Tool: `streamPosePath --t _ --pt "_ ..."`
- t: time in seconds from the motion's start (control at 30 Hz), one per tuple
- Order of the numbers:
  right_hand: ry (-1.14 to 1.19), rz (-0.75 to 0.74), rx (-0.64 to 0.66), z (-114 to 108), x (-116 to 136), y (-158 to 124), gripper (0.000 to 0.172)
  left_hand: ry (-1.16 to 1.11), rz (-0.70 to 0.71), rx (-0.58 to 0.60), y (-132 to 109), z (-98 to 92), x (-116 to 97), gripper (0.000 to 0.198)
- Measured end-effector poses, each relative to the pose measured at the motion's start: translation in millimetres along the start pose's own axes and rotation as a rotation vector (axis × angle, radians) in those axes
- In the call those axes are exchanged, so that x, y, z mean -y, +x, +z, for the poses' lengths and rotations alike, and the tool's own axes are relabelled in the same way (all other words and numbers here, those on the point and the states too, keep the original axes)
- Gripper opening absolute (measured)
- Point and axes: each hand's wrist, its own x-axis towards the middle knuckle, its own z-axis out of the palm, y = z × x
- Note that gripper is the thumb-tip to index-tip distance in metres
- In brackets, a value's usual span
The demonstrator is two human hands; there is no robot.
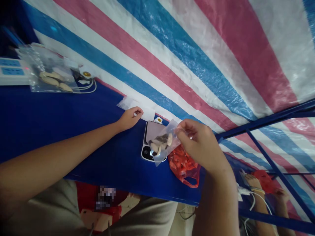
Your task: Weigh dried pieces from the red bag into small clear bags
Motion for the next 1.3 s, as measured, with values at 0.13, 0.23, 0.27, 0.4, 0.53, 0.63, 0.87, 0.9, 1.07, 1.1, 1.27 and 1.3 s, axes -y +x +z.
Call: streamPosePath --t 0.13,0.23,0.27,0.4,0.53,0.63,0.87,0.9,1.07,1.1,1.27,1.3 --pt "0.021 0.002 -0.07 6.0 3.9 -6.2 0.018 0.003 0.019 0.002 -0.2 0.6 1.4 0.013" --pt "-0.01 -0.002 -0.077 12.4 3.5 -9.4 0.019 0.004 0.024 0.006 -0.3 1.0 1.0 0.012" --pt "-0.001 0.008 -0.075 15.6 1.9 -9.0 0.02 0.006 0.023 0.008 -0.2 1.1 0.9 0.012" --pt "0.182 0.103 -0.176 33.2 -12.8 2.1 0.025 0.0 0.012 0.02 0.0 1.0 1.5 0.011" --pt "0.43 0.231 -0.429 55.2 -42.3 14.8 0.027 -0.011 0.01 0.026 -0.5 -0.7 2.2 0.011" --pt "0.568 0.367 -0.568 82.4 -70.2 6.5 0.029 -0.009 0.025 0.023 -0.5 -1.4 2.2 0.012" --pt "0.798 0.593 -0.767 164.9 -102.9 -67.1 0.033 0.008 0.033 0.026 1.5 0.6 5.1 0.011" --pt "0.802 0.603 -0.824 172.9 -103.3 -76.6 0.032 0.011 0.029 0.023 1.7 0.7 5.2 0.011" --pt "0.812 0.589 -0.887 194.2 -99.0 -101.0 0.036 0.028 0.011 0.006 2.1 0.4 2.8 0.011" --pt "0.807 0.572 -0.874 195.3 -97.7 -102.1 0.039 0.031 0.011 0.002 2.1 0.1 2.3 0.011" --pt "0.783 0.529 -0.877 194.8 -95.5 -100.6 0.032 0.049 -0.011 -0.011 1.6 -2.3 2.1 0.012" --pt "0.777 0.531 -0.892 194.8 -95.9 -100.1 0.032 0.065 -0.009 -0.018 1.4 -2.8 2.4 0.013"
